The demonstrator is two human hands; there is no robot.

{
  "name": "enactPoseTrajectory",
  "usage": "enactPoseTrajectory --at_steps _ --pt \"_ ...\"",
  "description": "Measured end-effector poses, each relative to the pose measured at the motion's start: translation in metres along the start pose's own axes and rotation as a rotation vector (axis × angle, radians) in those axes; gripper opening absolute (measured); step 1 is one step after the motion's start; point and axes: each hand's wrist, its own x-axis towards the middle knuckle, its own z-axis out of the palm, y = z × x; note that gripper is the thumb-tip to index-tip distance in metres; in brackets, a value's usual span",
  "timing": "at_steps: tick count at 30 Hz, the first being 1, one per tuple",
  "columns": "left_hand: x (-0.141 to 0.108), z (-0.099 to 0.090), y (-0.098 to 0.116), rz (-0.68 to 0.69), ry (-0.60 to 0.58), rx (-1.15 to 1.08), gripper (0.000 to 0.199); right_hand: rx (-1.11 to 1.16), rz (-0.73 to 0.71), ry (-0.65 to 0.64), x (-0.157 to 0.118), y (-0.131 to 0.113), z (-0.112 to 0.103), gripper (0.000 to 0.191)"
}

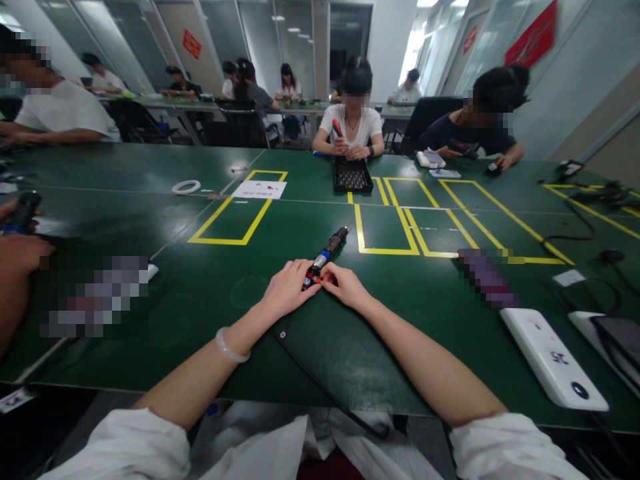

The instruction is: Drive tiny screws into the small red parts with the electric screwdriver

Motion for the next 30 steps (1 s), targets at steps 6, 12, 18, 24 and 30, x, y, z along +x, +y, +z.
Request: enactPoseTrajectory --at_steps 6,12,18,24,30 --pt "0.0 0.003 0.002 -0.023 0.002 0.015 0.049 -0.001 0.011 0.006 0.0 0.0 -0.001 0.008" --pt "-0.001 0.006 0.0 -0.024 -0.016 -0.013 0.054 -0.002 0.002 0.002 -0.001 -0.001 -0.001 0.007" --pt "0.001 0.005 0.002 -0.028 -0.015 0.043 0.055 0.01 0.005 0.002 -0.003 0.001 -0.003 0.007" --pt "0.004 0.003 -0.002 -0.067 -0.001 0.184 0.056 -0.002 0.017 0.006 -0.005 -0.001 -0.008 0.008" --pt "0.009 -0.004 -0.059 -0.279 -0.034 0.214 0.058 -0.006 0.026 0.006 -0.005 -0.002 -0.01 0.007"
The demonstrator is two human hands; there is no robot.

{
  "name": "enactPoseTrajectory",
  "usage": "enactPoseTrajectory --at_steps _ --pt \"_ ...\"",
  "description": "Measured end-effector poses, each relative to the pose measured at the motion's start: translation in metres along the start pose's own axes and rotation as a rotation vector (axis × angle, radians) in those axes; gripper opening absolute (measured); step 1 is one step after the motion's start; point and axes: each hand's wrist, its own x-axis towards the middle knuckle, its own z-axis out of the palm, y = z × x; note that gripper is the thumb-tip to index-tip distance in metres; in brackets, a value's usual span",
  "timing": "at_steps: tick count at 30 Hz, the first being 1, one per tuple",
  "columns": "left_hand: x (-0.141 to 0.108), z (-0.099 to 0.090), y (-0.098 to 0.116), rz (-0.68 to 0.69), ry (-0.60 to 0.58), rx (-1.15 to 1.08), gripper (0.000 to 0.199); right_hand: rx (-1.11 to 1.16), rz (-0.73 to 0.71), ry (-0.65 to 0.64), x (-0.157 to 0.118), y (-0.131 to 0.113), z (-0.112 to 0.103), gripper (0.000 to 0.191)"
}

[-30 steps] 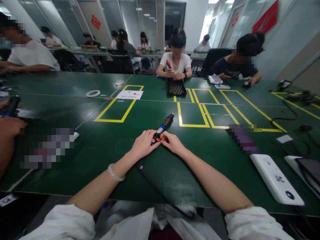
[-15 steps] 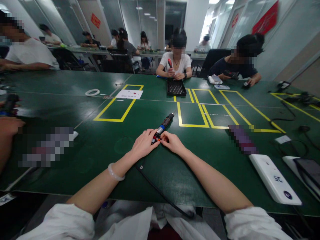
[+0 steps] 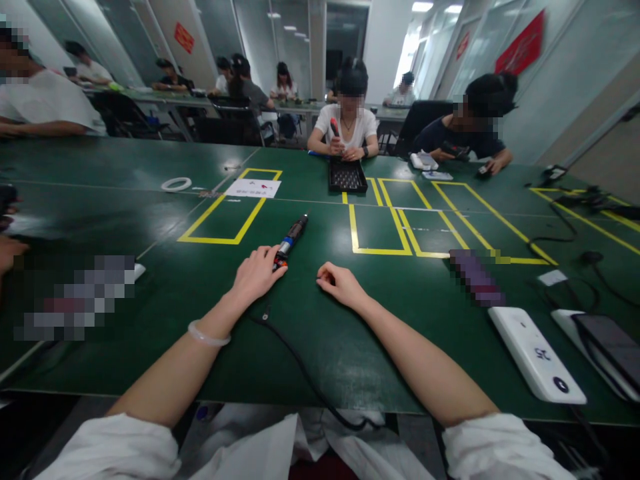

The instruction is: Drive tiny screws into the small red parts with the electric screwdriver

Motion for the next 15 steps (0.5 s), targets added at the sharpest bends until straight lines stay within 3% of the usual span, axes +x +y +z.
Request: enactPoseTrajectory --at_steps 10,15 --pt "0.016 -0.002 -0.141 -0.405 -0.118 -0.007 0.068 -0.024 0.018 -0.004 0.001 -0.002 -0.001 0.004" --pt "0.004 -0.006 -0.187 -0.499 -0.147 0.057 0.066 -0.032 0.011 -0.002 0.001 -0.001 -0.001 0.003"
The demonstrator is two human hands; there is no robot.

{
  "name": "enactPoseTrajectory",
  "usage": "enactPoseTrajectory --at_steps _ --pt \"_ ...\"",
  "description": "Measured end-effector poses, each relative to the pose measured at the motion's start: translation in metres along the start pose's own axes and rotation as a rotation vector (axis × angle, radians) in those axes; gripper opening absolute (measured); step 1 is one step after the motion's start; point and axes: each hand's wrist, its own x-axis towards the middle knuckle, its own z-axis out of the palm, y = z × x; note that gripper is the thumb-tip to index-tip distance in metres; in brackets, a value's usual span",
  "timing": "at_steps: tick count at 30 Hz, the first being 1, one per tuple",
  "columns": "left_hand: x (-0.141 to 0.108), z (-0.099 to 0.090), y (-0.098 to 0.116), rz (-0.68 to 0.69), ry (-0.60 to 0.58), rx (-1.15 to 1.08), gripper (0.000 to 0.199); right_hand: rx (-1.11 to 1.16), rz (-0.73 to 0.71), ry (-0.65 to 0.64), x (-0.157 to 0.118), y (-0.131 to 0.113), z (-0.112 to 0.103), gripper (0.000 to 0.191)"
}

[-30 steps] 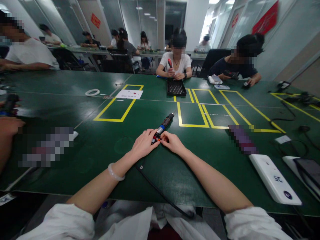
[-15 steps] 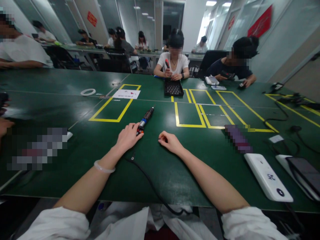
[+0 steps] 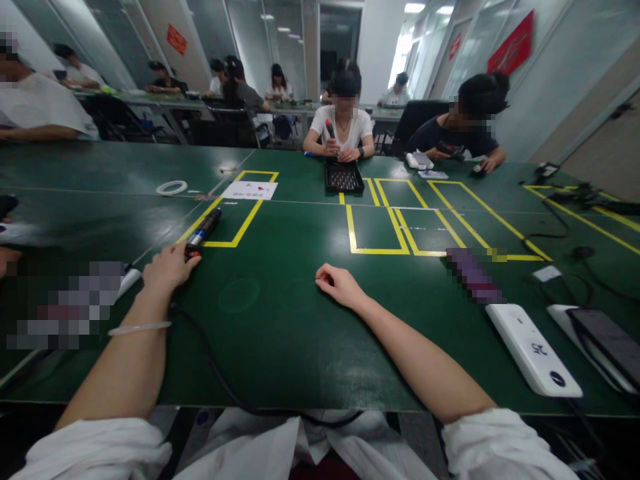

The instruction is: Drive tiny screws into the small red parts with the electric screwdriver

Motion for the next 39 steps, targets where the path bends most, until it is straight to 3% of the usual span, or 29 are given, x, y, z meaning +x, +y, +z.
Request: enactPoseTrajectory --at_steps 3,9,20,27,34,39 --pt "-0.005 0.003 -0.008 -0.019 0.055 0.012 0.065 -0.008 0.003 -0.005 0.0 0.001 0.0 0.004" --pt "-0.02 0.011 0.003 0.015 0.264 0.05 0.058 -0.019 0.004 -0.008 0.0 0.002 0.001 0.006" --pt "-0.027 0.006 0.013 -0.032 0.204 0.002 0.059 -0.025 0.005 -0.016 -0.001 0.002 0.001 0.007" --pt "-0.026 0.008 0.017 0.0 0.348 0.019 0.054 -0.026 -0.008 -0.008 0.0 0.001 0.0 0.007" --pt "-0.026 0.005 0.022 -0.034 0.35 -0.011 0.039 -0.026 -0.013 -0.009 0.0 0.0 0.0 0.008" --pt "-0.029 0.0 0.027 0.001 0.478 -0.107 0.039 -0.037 -0.016 -0.014 0.001 0.003 0.0 0.008"
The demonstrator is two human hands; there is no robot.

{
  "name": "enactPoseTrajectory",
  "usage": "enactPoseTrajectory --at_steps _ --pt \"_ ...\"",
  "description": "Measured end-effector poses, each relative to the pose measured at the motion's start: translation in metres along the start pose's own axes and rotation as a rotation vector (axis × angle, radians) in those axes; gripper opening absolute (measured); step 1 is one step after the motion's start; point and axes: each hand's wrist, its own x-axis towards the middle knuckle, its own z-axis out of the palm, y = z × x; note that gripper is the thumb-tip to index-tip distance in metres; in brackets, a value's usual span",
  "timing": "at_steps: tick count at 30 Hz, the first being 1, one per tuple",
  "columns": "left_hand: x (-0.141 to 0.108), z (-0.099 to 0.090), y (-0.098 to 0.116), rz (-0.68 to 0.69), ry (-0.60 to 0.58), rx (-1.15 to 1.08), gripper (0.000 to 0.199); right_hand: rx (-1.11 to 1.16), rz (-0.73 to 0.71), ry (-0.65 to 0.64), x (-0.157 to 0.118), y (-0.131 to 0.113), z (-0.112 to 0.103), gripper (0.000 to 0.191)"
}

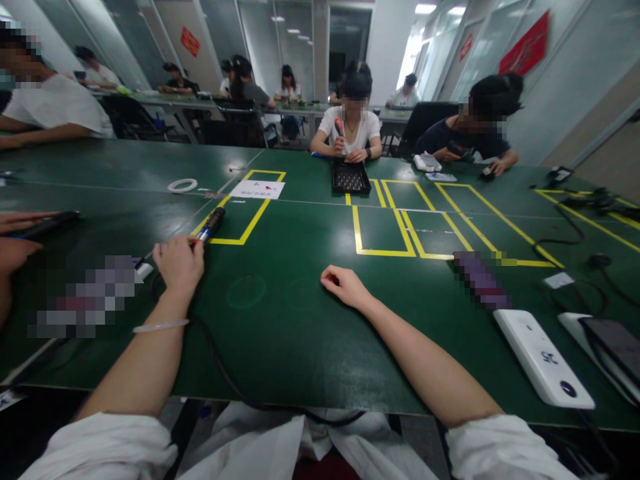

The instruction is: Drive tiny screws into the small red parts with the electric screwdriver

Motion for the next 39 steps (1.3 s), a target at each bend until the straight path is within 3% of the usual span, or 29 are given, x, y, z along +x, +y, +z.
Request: enactPoseTrajectory --at_steps 4,9,13,17,20,24,29,39 --pt "-0.004 -0.009 0.027 0.134 -0.042 -0.225 0.04 -0.024 0.002 0.003 0.0 0.0 -0.001 0.01" --pt "-0.023 -0.029 0.09 0.273 -0.172 -0.579 0.038 0.006 0.016 0.005 0.0 0.001 -0.001 0.012" --pt "-0.049 -0.042 0.145 0.471 -0.57 -0.868 0.034 0.046 0.0 0.011 -0.001 0.003 0.001 0.016" --pt "-0.073 -0.035 0.182 0.53 -0.876 -1.006 0.034 0.09 -0.006 -0.012 -0.002 0.005 0.001 0.033" --pt "-0.083 -0.021 0.19 0.439 -0.947 -1.132 0.035 0.109 -0.002 -0.021 -0.001 0.006 0.0 0.037" --pt "-0.087 -0.009 0.184 0.298 -0.998 -1.261 0.042 0.08 -0.031 -0.037 -0.001 0.005 0.001 0.029" --pt "-0.087 -0.009 0.18 0.321 -1.021 -1.26 0.044 0.07 -0.078 -0.047 -0.001 0.001 0.002 0.015" --pt "-0.087 -0.007 0.181 0.343 -0.931 -1.261 0.041 0.102 -0.012 -0.01 -0.002 0.001 0.0 0.015"
